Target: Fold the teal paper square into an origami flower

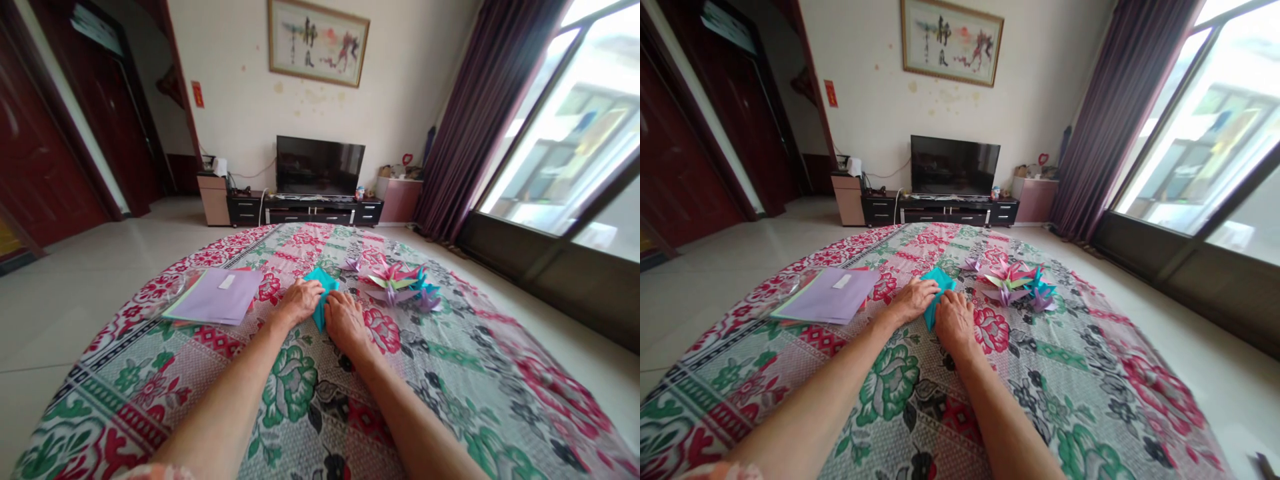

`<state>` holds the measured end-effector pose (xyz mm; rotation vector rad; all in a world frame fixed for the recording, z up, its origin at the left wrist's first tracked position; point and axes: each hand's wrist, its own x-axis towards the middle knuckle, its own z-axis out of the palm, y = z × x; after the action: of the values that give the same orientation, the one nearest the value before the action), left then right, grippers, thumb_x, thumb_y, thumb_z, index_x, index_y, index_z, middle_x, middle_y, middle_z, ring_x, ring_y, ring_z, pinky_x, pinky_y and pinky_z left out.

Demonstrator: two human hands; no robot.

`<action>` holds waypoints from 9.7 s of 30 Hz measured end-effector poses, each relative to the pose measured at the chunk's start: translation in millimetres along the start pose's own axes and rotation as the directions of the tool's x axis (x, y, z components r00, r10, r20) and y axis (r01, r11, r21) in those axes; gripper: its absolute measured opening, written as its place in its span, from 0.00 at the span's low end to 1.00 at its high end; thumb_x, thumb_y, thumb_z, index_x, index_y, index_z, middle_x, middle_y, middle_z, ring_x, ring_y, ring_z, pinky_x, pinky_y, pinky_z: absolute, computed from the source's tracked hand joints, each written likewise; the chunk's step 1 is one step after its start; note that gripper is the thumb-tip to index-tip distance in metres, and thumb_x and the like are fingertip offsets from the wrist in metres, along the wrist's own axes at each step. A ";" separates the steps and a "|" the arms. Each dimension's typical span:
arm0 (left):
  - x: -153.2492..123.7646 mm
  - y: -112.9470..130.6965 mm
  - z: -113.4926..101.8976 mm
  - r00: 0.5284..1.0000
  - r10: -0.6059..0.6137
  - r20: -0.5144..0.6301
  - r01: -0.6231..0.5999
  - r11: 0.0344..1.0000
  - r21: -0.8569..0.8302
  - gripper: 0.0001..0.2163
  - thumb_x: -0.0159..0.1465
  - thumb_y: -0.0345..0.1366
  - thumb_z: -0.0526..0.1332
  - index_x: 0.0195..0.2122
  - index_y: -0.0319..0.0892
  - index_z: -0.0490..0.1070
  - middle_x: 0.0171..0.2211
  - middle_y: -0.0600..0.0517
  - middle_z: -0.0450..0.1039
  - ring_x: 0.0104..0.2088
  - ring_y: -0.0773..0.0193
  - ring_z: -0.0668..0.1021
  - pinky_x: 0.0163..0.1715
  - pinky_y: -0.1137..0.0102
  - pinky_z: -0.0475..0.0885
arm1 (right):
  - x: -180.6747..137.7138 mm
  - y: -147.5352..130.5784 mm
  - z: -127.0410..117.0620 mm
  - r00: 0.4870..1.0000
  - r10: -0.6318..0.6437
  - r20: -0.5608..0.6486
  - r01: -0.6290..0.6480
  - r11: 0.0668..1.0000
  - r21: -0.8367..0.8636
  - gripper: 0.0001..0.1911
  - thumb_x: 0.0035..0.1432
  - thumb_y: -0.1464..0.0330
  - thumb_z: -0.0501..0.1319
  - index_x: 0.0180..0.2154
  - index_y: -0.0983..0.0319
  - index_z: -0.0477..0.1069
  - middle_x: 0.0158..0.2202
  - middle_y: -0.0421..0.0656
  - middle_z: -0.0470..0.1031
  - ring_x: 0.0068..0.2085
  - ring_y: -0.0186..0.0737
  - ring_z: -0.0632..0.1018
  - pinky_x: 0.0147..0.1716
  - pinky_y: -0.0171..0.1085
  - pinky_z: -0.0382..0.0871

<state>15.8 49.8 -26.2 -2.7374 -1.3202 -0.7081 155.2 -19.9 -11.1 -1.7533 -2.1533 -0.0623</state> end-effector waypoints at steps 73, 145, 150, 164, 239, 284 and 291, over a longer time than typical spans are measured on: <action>0.1 11.0 -1.3 0.997 -0.069 -0.026 0.070 0.996 0.050 0.12 0.63 0.41 0.56 0.44 0.48 0.74 0.46 0.53 0.73 0.44 0.60 0.72 0.49 0.65 0.65 | -54.1 2.2 -12.1 0.955 -0.287 -0.066 0.295 0.932 0.210 0.19 0.58 0.74 0.51 0.50 0.57 0.69 0.52 0.43 0.70 0.52 0.42 0.67 0.52 0.43 0.58; 1.9 10.7 3.5 0.996 -0.091 0.017 0.091 0.996 0.009 0.13 0.64 0.36 0.52 0.39 0.45 0.77 0.48 0.50 0.72 0.44 0.60 0.73 0.50 0.65 0.66 | -59.0 -3.7 -13.0 0.937 -0.325 -0.125 0.348 0.894 0.281 0.13 0.53 0.77 0.52 0.36 0.59 0.72 0.41 0.42 0.76 0.42 0.39 0.72 0.48 0.39 0.60; -1.6 14.3 2.8 0.997 -0.069 0.018 0.069 0.997 0.030 0.14 0.65 0.36 0.50 0.40 0.44 0.76 0.47 0.49 0.74 0.45 0.59 0.73 0.50 0.65 0.65 | -54.6 -2.8 -17.9 0.940 -0.314 -0.132 0.340 0.891 0.302 0.10 0.52 0.77 0.53 0.32 0.60 0.71 0.32 0.42 0.75 0.37 0.38 0.72 0.43 0.37 0.61; -16.0 19.8 -3.4 0.995 -0.077 0.068 0.073 0.995 0.064 0.18 0.67 0.44 0.47 0.53 0.46 0.67 0.57 0.49 0.65 0.55 0.52 0.66 0.51 0.55 0.66 | -7.4 15.3 2.3 0.976 -0.126 -0.178 0.185 0.911 0.368 0.11 0.57 0.76 0.49 0.37 0.62 0.68 0.37 0.46 0.71 0.40 0.39 0.72 0.41 0.36 0.64; -11.7 6.4 -21.2 0.935 -0.048 0.350 0.103 0.985 -0.140 0.45 0.48 0.66 0.54 0.63 0.45 0.53 0.65 0.47 0.49 0.63 0.45 0.53 0.60 0.53 0.52 | 65.3 35.9 18.1 0.930 0.351 -0.104 -0.351 0.936 0.025 0.15 0.61 0.65 0.48 0.39 0.60 0.72 0.42 0.50 0.74 0.45 0.49 0.72 0.41 0.42 0.61; -7.2 -5.9 -8.7 0.992 -0.106 0.074 0.112 0.991 -0.072 0.29 0.52 0.23 0.49 0.58 0.39 0.63 0.56 0.46 0.66 0.57 0.59 0.66 0.61 0.64 0.56 | 31.4 55.4 -2.6 0.972 -0.219 -0.080 0.233 0.924 0.304 0.16 0.39 0.81 0.55 0.31 0.61 0.71 0.50 0.47 0.68 0.51 0.42 0.70 0.52 0.40 0.61; -7.4 -15.0 -4.3 0.993 -0.115 -0.032 0.107 0.976 -0.189 0.27 0.50 0.23 0.51 0.52 0.40 0.69 0.47 0.46 0.70 0.48 0.59 0.72 0.52 0.65 0.66 | 6.1 60.4 1.7 0.924 -0.244 -0.295 0.349 0.856 0.382 0.09 0.47 0.77 0.55 0.30 0.60 0.70 0.51 0.47 0.69 0.52 0.44 0.70 0.53 0.45 0.62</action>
<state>-1.1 53.1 -28.0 -2.7878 -1.4793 -0.9405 211.5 0.0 -22.4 -1.0968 -2.0485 0.1118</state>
